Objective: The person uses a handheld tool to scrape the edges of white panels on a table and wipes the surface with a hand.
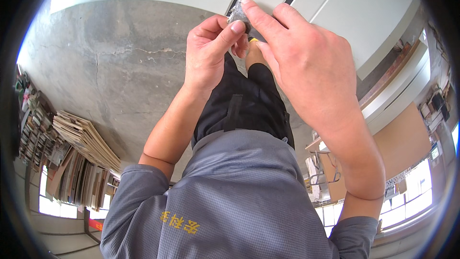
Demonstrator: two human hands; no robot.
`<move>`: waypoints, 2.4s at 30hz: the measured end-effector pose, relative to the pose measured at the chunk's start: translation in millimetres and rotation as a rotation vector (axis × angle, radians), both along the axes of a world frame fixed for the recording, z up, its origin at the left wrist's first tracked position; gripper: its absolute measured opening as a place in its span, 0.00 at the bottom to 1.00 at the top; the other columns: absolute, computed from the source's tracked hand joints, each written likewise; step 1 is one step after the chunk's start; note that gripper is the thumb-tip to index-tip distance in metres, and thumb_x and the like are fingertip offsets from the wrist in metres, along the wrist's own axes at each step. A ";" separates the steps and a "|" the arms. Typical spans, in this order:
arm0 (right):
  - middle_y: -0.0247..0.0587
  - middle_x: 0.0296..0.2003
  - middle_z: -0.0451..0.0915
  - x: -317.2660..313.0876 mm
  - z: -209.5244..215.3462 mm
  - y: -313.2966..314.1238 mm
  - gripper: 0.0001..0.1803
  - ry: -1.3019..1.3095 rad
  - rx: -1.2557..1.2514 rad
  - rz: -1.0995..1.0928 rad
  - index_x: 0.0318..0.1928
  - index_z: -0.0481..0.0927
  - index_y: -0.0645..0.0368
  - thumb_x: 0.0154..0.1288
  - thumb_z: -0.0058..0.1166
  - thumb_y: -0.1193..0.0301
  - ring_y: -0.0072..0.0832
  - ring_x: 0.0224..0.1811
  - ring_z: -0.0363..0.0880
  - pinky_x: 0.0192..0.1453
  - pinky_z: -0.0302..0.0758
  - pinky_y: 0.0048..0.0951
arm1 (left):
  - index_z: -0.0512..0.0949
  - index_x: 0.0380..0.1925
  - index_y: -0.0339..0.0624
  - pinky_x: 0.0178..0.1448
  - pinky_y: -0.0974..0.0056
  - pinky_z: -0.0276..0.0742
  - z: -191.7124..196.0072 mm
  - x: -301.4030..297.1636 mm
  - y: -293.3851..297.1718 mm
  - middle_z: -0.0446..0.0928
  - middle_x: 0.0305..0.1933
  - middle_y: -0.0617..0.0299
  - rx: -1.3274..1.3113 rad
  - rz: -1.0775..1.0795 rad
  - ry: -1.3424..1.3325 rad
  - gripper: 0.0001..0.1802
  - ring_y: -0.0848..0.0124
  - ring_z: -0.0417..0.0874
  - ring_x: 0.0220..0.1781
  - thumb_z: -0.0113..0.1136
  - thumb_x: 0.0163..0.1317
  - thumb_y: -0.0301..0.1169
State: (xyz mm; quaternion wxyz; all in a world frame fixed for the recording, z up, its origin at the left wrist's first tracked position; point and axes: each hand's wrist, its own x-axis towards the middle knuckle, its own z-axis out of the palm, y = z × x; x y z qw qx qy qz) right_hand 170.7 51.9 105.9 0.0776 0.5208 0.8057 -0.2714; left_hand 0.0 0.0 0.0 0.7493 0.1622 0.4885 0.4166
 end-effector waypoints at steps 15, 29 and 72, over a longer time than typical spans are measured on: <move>0.34 0.44 0.80 -6.3 -5.9 -4.5 0.37 0.011 0.022 -0.043 0.72 0.77 0.39 0.62 0.70 0.74 0.35 0.33 0.82 0.37 0.80 0.36 | 0.81 0.29 0.42 0.31 0.72 0.72 -5.0 -5.7 1.7 0.85 0.27 0.64 0.019 0.033 -0.037 0.15 0.79 0.83 0.27 0.71 0.71 0.38; 0.30 0.41 0.79 -0.5 -18.4 -4.8 0.34 0.130 0.107 -0.031 0.69 0.79 0.38 0.60 0.70 0.69 0.32 0.30 0.83 0.33 0.80 0.34 | 0.84 0.34 0.37 0.38 0.68 0.77 -2.7 -10.1 3.1 0.85 0.30 0.62 0.012 -0.002 -0.038 0.09 0.77 0.83 0.31 0.69 0.72 0.31; 0.34 0.29 0.78 183.6 -1.4 -255.3 0.30 0.799 -0.137 -1.486 0.79 0.61 0.59 0.83 0.48 0.65 0.17 0.16 0.70 0.20 0.67 0.22 | 0.62 0.78 0.36 0.83 0.52 0.55 14.2 -128.9 180.0 0.62 0.81 0.46 1.020 -0.465 1.778 0.37 0.56 0.61 0.82 0.54 0.78 0.47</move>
